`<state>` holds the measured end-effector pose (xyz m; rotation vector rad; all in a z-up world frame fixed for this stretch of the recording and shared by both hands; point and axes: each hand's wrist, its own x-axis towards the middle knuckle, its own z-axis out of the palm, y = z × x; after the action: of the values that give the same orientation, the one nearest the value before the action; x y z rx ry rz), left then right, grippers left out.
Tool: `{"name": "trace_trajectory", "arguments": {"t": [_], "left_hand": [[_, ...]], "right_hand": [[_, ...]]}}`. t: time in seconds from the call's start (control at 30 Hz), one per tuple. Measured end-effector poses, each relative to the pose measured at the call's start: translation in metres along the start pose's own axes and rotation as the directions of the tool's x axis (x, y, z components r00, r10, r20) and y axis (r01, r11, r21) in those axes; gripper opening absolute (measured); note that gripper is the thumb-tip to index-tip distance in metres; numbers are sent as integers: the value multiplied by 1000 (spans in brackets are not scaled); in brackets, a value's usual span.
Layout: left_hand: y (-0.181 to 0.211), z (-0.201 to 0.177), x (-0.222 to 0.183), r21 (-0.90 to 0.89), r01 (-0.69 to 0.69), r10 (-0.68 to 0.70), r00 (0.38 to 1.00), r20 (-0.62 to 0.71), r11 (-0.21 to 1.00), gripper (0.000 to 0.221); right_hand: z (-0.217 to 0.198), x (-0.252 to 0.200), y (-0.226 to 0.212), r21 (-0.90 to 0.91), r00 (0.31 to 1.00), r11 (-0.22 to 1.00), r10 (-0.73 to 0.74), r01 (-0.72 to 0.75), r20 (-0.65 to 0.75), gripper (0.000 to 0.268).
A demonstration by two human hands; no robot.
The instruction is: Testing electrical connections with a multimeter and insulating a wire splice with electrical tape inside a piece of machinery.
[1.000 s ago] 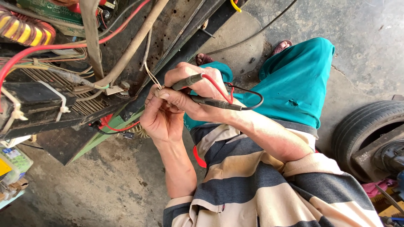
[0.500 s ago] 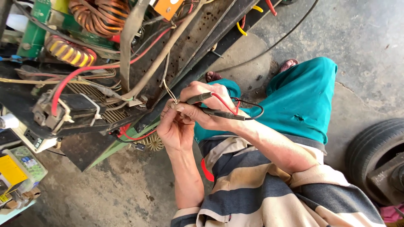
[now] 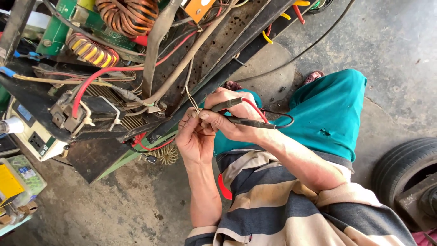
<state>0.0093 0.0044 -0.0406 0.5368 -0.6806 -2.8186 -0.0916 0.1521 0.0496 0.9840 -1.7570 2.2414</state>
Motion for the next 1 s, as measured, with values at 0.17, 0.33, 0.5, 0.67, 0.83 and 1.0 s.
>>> {"name": "trace_trajectory", "arguments": {"t": [0.17,0.33,0.5,0.67,0.83,1.0], "left_hand": [[-3,-4,0,20,5,-5,1000,3,1000,12],[-1,1,1,46,-5,5,1000,0,999,12],[1,-6,1,52,10,-11,1000,19,999,10],[1,-4,1,20,13,-14,1000,26,1000,10],[2,-3,4,192,-26,35,998,-42,981,11],[17,5,-1,396,-111,137,990,-38,912,21]], "right_hand": [[-2,-4,5,5,999,1000,27,-27,21,5],[4,-11,8,11,998,1000,26,-25,-65,2],[1,-8,3,9,996,1000,28,-27,-86,4],[-4,-6,3,73,999,996,46,-45,-9,5],[-12,-28,23,271,980,953,168,-135,-103,9],[-56,-49,32,533,775,767,562,-357,-289,26]]}}
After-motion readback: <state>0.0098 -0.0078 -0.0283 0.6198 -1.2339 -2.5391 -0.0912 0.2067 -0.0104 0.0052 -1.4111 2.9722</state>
